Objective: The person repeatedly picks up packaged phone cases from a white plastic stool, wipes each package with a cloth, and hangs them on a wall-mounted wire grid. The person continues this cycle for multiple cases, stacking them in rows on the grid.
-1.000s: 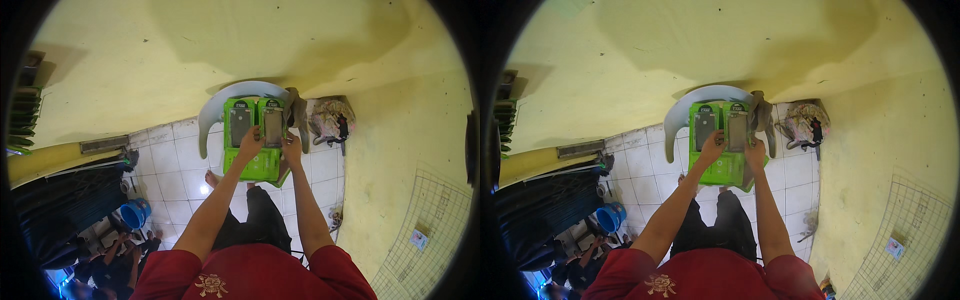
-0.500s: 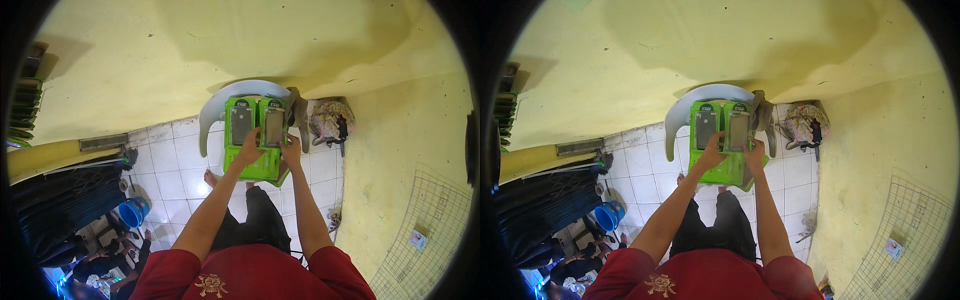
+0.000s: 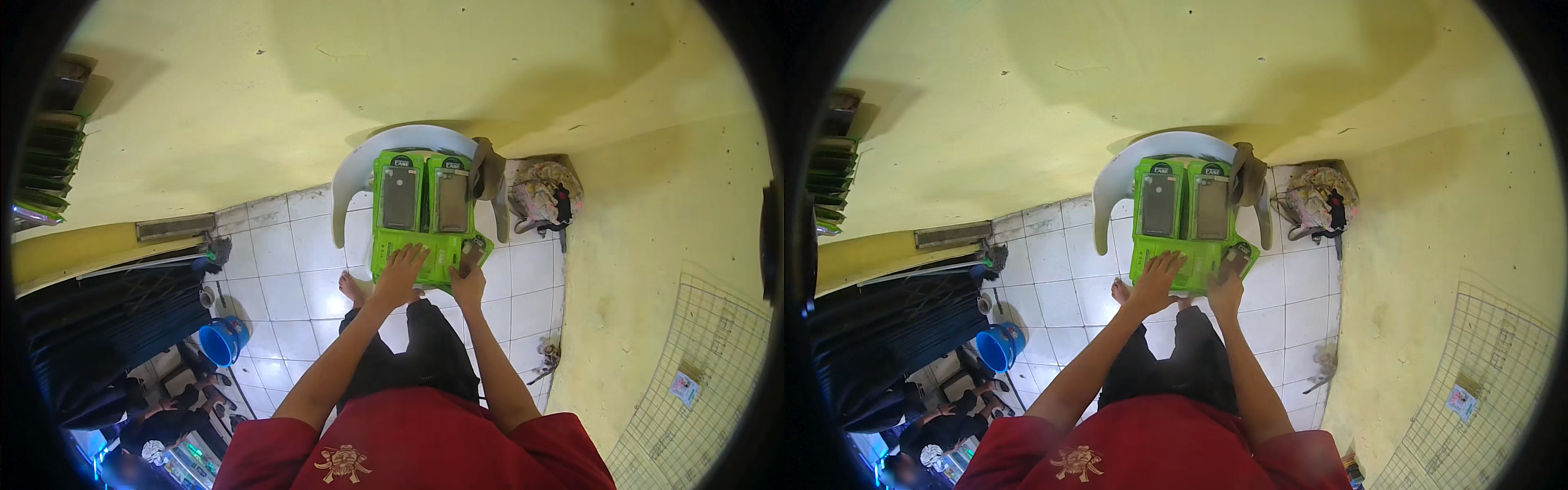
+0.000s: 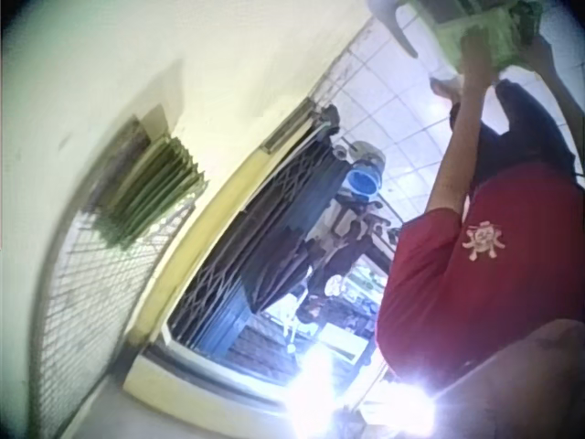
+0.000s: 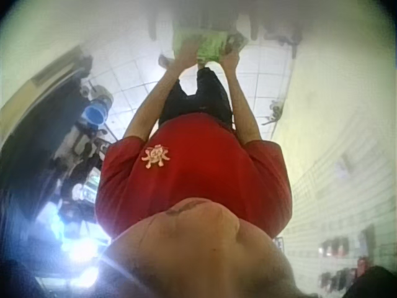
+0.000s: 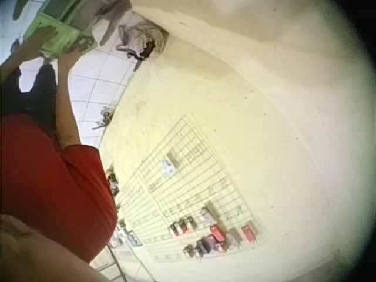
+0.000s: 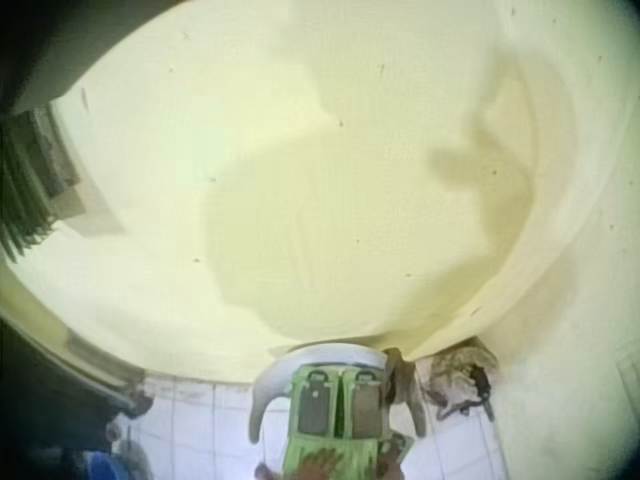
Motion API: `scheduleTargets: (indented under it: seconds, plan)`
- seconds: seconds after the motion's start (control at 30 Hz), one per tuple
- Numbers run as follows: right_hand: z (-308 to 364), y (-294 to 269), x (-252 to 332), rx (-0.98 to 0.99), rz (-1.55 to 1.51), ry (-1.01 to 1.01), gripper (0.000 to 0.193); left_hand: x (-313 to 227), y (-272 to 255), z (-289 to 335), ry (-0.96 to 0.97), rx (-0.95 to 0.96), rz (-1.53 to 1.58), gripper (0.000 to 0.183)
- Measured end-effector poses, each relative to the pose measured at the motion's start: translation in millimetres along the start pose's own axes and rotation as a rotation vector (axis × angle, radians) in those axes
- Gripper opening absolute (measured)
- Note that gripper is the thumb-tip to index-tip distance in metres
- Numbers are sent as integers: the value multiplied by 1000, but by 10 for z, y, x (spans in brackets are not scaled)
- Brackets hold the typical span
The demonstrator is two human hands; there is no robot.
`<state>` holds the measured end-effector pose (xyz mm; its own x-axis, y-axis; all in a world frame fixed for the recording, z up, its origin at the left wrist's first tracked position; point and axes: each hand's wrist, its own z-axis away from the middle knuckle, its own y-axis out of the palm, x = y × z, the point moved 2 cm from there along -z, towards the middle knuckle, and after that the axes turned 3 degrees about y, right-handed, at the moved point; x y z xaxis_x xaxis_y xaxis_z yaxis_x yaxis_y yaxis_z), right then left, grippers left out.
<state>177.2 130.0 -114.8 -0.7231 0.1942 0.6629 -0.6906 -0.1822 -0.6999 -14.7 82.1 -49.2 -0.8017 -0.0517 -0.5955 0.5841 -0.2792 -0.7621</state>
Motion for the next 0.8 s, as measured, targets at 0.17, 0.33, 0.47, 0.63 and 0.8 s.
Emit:
scheduleTargets:
  seconds: [0.17,0.33,0.47,0.63,0.8]
  plan:
    - [19,-46,27,71,-32,92,29,9,135,70,-8,-2,-80,85]
    - [-14,-108,142,131,-131,148,25,-14,94,115,12,-71,-69,75]
    - [0,-248,479,221,-428,92,18,-52,-108,160,-22,-165,2,64]
    - [-36,-596,1013,437,-878,256,20,-150,-445,244,7,-381,151,44]
    - [-725,-685,1095,199,-377,-60,34,-257,-713,300,-314,-451,399,29]
